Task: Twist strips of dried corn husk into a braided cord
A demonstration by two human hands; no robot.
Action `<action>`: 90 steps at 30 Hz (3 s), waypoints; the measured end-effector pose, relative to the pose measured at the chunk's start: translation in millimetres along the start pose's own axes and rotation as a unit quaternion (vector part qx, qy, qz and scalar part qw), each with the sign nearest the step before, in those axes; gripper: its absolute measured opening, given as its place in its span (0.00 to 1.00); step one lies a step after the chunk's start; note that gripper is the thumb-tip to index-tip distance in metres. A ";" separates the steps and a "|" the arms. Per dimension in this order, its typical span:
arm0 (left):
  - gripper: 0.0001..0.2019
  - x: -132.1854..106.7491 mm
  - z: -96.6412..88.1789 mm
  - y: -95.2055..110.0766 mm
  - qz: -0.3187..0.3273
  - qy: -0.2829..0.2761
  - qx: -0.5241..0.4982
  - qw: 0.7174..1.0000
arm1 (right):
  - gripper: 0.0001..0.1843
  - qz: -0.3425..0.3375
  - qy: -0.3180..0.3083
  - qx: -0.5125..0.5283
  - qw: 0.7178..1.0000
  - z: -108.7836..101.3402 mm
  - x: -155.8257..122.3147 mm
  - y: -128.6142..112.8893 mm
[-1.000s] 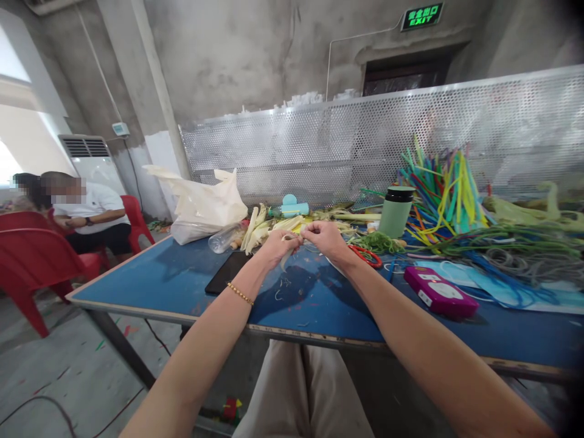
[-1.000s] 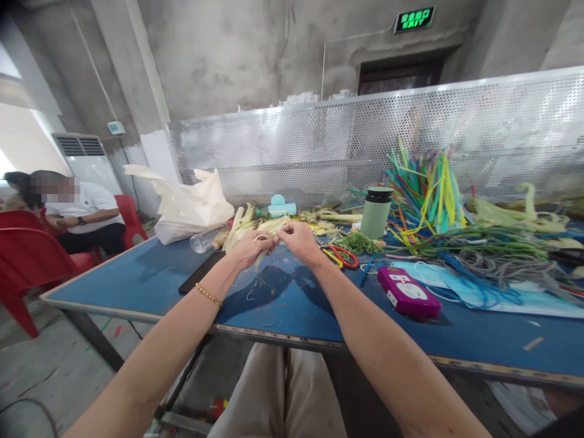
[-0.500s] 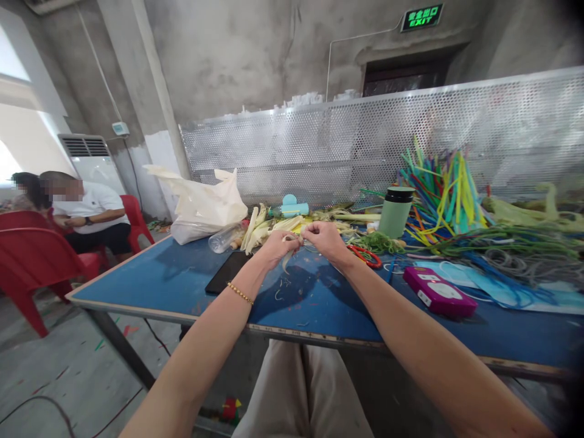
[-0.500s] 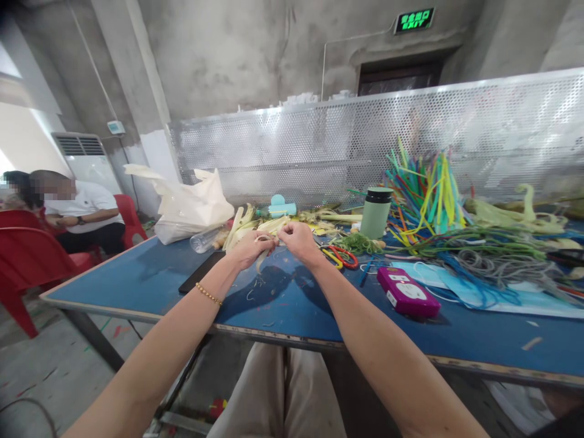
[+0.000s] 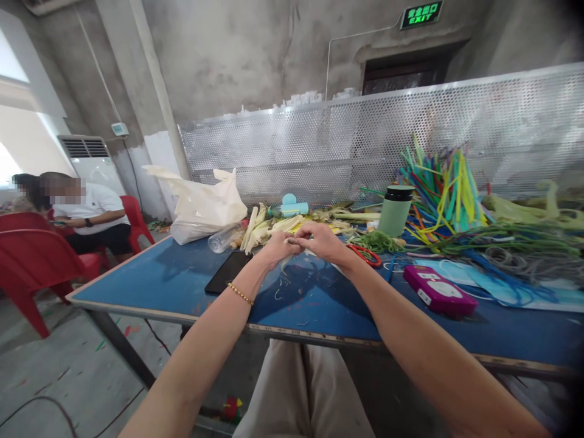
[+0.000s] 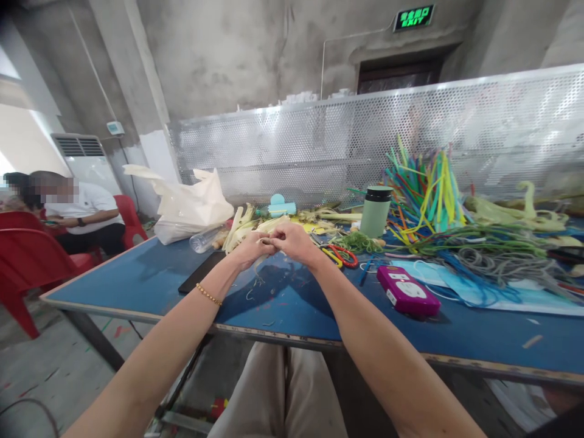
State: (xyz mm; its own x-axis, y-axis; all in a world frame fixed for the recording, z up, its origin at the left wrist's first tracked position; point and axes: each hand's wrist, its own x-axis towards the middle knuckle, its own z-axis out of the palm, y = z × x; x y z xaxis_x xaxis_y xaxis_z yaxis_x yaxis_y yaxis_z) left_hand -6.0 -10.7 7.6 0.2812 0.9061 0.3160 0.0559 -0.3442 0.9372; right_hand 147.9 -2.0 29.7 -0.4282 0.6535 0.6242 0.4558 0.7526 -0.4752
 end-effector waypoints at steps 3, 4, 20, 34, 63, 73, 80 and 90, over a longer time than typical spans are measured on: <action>0.05 -0.1 0.7 2.9 -0.004 0.010 -0.021 1.000 | 0.13 0.029 0.005 0.021 0.999 3.4 0.4 8.7; 0.06 -0.2 0.3 4.0 -0.010 0.011 -0.028 0.999 | 0.12 0.035 0.012 0.031 0.999 3.5 0.6 11.2; 0.14 -2.7 -6.9 8.8 -0.032 -0.004 -0.091 0.995 | 0.11 0.076 0.060 0.102 0.990 -2.2 0.9 15.9; 0.13 -2.5 -6.4 6.6 -0.069 -0.025 -0.090 0.993 | 0.13 0.099 0.059 0.143 0.983 5.0 -0.6 20.5; 0.08 1.6 -10.6 4.1 -0.061 -0.011 -0.117 0.991 | 0.17 0.098 -0.079 0.041 0.991 -17.5 -3.9 9.8; 0.12 1.7 -10.9 3.8 -0.062 -0.015 -0.130 0.990 | 0.17 0.113 -0.080 0.076 0.987 -17.8 -3.4 16.5; 0.15 4.5 -7.9 0.3 -0.056 -0.004 -0.125 0.991 | 0.16 0.136 -0.063 0.071 0.986 -17.1 -3.5 11.0; 0.13 4.3 -10.5 0.1 -0.050 -0.005 -0.122 0.991 | 0.17 0.121 -0.048 0.095 0.987 -12.5 -5.4 8.5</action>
State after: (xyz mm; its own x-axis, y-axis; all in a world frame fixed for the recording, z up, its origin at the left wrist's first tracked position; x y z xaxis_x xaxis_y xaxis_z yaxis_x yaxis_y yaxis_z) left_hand -14.8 -4.2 10.6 0.2947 0.9301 0.2194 -0.1493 -0.1820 0.9719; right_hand 163.8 -0.2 30.1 -0.4009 0.8140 0.4204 0.4039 0.5689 -0.7163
